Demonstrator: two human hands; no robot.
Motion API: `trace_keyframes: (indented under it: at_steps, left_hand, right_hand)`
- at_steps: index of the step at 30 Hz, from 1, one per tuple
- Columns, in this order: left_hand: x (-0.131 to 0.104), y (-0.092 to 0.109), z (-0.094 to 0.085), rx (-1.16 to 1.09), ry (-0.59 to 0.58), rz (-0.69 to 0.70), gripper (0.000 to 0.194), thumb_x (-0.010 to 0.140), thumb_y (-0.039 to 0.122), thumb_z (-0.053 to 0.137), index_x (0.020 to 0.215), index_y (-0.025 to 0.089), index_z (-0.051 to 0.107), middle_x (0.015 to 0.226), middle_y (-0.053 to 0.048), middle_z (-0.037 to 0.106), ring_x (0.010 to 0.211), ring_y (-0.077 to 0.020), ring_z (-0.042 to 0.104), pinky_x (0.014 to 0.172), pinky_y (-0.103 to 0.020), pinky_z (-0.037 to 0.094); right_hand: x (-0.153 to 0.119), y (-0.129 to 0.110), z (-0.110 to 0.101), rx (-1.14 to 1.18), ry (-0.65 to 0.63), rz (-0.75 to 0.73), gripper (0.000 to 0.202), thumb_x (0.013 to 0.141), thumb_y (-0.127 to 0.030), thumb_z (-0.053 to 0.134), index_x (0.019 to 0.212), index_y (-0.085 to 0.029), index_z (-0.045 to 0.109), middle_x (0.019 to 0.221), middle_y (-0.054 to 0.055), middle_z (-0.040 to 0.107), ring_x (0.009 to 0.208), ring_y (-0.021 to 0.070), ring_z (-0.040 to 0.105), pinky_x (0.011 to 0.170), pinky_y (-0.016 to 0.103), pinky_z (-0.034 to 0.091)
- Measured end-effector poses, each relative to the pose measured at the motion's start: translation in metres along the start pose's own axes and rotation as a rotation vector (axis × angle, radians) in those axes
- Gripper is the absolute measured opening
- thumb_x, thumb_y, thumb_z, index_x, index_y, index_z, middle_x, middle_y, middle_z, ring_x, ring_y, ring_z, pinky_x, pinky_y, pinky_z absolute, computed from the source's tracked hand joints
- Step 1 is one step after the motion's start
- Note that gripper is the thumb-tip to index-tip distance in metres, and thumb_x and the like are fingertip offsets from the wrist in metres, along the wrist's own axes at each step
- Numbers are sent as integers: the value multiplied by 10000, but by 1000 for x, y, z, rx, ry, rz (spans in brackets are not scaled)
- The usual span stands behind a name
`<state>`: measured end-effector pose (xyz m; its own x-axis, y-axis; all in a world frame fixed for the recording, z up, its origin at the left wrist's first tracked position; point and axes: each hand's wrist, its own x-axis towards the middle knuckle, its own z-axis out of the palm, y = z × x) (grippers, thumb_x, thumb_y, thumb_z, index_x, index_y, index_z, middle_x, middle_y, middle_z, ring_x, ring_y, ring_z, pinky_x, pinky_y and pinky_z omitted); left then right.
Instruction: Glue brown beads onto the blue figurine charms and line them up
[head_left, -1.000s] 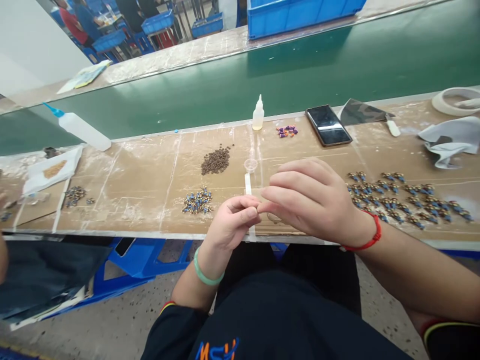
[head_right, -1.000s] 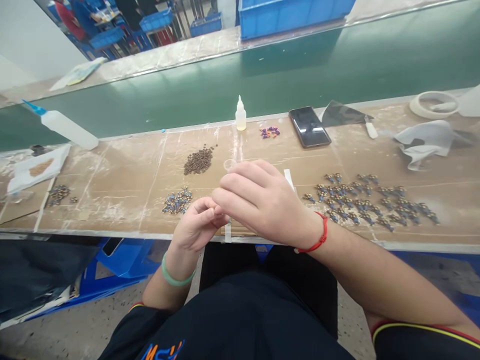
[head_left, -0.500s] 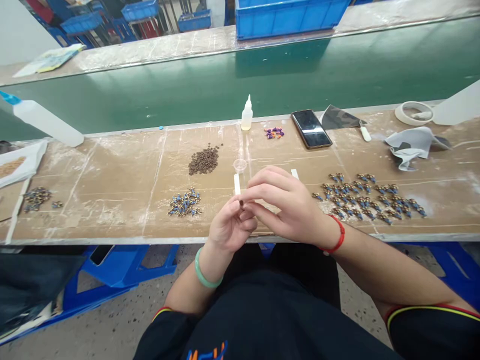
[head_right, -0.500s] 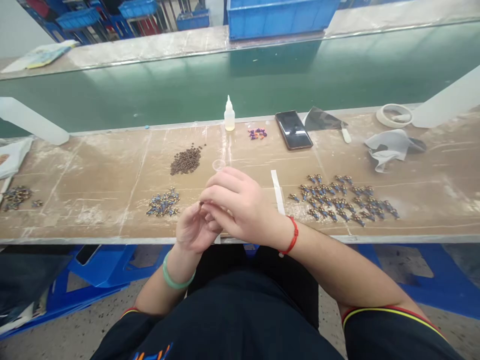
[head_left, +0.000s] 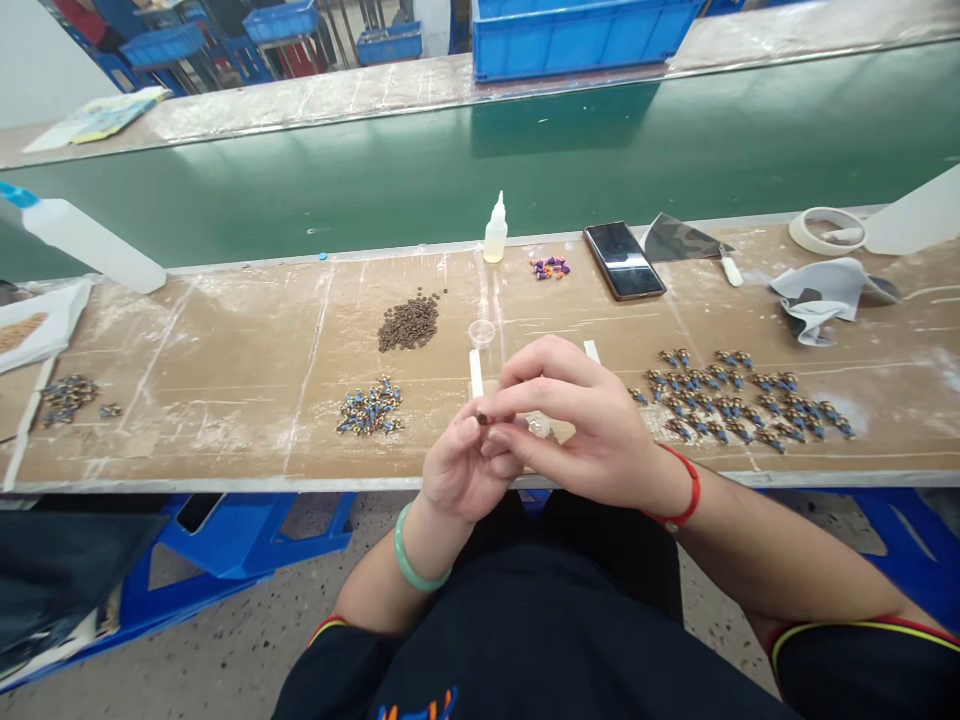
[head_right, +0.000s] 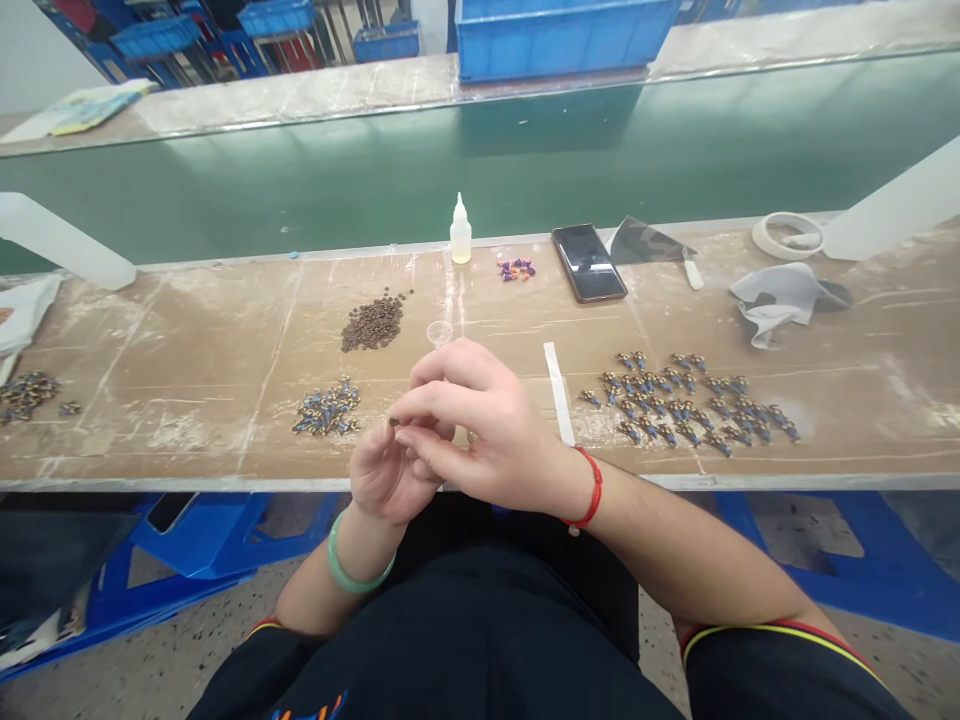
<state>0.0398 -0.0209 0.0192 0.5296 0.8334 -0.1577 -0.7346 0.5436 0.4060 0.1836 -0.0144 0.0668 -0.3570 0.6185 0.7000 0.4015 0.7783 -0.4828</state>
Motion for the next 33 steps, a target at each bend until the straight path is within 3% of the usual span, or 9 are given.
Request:
trace_keyframes:
  at_steps: [4, 6, 10, 12, 16, 20, 26, 29, 33]
  left_hand:
    - [1, 0, -2, -31, 1, -18, 368, 595, 332, 938, 724, 165, 636, 643, 61, 307, 568, -65, 207, 428, -111, 243]
    - [1, 1, -6, -68, -16, -2, 336, 606, 308, 938, 699, 159, 651, 648, 56, 331, 559, -59, 192, 416, -101, 236]
    - [-2, 8, -17, -111, -32, 63, 251, 651, 260, 913, 715, 171, 687, 663, 48, 353, 545, -56, 192, 402, -85, 238]
    - [-3, 11, -24, -127, -18, 83, 234, 665, 245, 905, 727, 173, 692, 667, 47, 354, 543, -57, 195, 405, -77, 252]
    - [-2, 14, -33, -169, -9, 89, 215, 690, 229, 896, 744, 173, 695, 677, 47, 383, 540, -50, 224, 424, -64, 299]
    - [0, 17, -36, -199, -13, 86, 200, 712, 214, 882, 760, 171, 692, 687, 44, 415, 543, -44, 263, 442, -57, 329]
    - [3, 20, -40, -215, -4, 83, 188, 718, 204, 876, 766, 165, 699, 682, 43, 430, 539, -41, 272, 439, -59, 326]
    - [3, 21, -41, -207, 11, 89, 193, 714, 206, 877, 755, 167, 692, 676, 44, 422, 538, -42, 258, 434, -59, 309]
    - [3, 21, -39, -180, 63, 93, 228, 689, 221, 888, 734, 173, 670, 675, 42, 401, 544, -51, 238, 434, -59, 295]
  right_hand:
    - [1, -2, -2, -11, -5, -8, 42, 929, -148, 647, 931, -168, 683, 902, 38, 613, 870, 131, 598, 794, 296, 523]
    - [0, 7, -5, -30, 70, 47, 43, 927, -154, 655, 924, -186, 684, 908, 37, 634, 877, 134, 615, 784, 298, 517]
    - [-6, 60, -7, -135, 270, 378, 41, 925, -225, 647, 895, -212, 672, 856, 27, 678, 828, 164, 627, 736, 334, 492]
    - [-10, 93, -2, -140, 169, 516, 94, 879, -273, 687, 935, -197, 684, 891, 48, 704, 815, 186, 640, 705, 344, 493]
    - [-13, 132, 18, -143, 29, 570, 189, 809, -353, 778, 886, -196, 708, 828, 46, 719, 787, 203, 645, 694, 342, 486]
    - [-9, 134, 32, -183, -20, 575, 154, 859, -316, 720, 769, -199, 676, 785, 43, 705, 769, 199, 607, 729, 349, 460]
    - [-2, 133, 32, -263, -24, 557, 195, 902, -255, 608, 722, -206, 551, 771, 49, 645, 808, 209, 556, 776, 354, 407]
    - [-2, 133, 32, -299, -21, 568, 216, 943, -297, 543, 749, -210, 507, 790, 51, 622, 805, 202, 537, 764, 343, 385]
    - [-3, 131, 36, -315, -98, 597, 380, 938, -434, 583, 661, -217, 438, 640, 4, 523, 642, 159, 451, 652, 313, 315]
